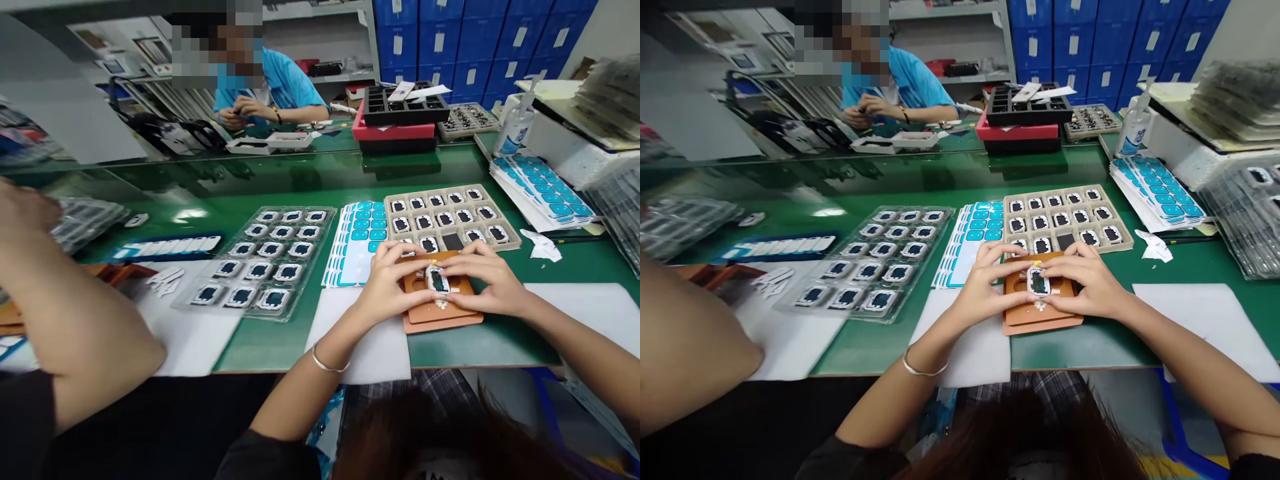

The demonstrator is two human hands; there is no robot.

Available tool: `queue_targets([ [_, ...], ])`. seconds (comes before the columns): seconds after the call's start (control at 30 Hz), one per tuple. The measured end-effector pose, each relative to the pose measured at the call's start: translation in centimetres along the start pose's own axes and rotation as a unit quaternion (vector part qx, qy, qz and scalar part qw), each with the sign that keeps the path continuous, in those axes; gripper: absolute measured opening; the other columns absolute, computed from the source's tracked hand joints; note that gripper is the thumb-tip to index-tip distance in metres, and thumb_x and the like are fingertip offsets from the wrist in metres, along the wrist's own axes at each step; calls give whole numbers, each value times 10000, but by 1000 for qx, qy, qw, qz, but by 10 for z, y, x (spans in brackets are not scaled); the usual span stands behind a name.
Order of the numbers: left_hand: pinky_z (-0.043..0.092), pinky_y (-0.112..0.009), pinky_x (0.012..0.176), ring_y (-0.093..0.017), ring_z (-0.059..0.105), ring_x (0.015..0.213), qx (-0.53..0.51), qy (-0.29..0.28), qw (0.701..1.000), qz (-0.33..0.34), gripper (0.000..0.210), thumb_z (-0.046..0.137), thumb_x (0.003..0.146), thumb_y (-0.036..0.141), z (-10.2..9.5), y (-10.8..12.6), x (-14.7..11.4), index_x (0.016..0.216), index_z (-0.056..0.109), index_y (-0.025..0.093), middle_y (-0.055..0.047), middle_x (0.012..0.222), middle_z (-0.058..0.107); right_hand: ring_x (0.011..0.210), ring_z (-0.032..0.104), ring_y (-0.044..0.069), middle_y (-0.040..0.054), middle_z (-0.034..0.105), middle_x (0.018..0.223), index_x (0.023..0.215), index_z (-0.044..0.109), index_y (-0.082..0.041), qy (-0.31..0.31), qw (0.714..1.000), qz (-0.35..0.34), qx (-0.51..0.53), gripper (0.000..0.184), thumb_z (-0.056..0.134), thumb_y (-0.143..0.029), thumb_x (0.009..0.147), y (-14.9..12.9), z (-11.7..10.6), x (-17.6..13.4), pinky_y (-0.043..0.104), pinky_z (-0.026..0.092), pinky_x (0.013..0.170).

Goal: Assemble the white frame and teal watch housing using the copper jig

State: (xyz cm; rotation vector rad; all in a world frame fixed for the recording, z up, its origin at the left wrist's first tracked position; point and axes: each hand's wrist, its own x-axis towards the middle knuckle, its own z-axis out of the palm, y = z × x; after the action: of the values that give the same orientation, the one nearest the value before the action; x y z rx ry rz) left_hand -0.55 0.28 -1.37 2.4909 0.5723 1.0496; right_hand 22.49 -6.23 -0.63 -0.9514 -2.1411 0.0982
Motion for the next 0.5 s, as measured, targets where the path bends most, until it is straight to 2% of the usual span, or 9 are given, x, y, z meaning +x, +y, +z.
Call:
queue_targets([
  [0.13, 338, -528, 1080, -306, 368, 1252, 22, -17, 999, 46, 726, 657, 768, 706, 8, 4, -2, 1363, 567, 300, -108, 1384, 495, 854, 585, 210, 53, 636, 982, 1147, 594, -238, 46, 993, 46, 97, 420, 802, -336, 796, -1, 6, -4, 354, 557, 722],
  [0.23, 302, -537, 1084, -330, 322, 1278, 73, -7, 994, 83, 834, 616, 786, 733, 11, 7, -3, 1462, 457, 271, -142, 1448, 417, 976, 631, 197, 54, 577, 1099, 1234, 556, -267, 60, 971, 70, 221, 534, 830, -364, 787, -1, 10, -7, 335, 594, 835],
  [0.33, 326, -497, 1053, -313, 352, 1233, 119, 62, 983, 122, 763, 610, 846, 665, 11, 8, -3, 1457, 463, 231, -154, 1389, 473, 1109, 615, 204, 62, 541, 1184, 1317, 547, -290, 43, 953, 77, 290, 609, 842, -367, 790, -1, 12, -9, 356, 565, 969],
  [0.5, 378, -459, 948, -288, 403, 1118, 177, 156, 956, 176, 499, 619, 899, 546, 7, 11, -1, 1290, 621, 236, -126, 1214, 609, 1091, 587, 206, 64, 517, 1120, 1294, 596, -286, 46, 953, 74, 291, 565, 836, -397, 795, -2, 13, -8, 354, 576, 923],
])
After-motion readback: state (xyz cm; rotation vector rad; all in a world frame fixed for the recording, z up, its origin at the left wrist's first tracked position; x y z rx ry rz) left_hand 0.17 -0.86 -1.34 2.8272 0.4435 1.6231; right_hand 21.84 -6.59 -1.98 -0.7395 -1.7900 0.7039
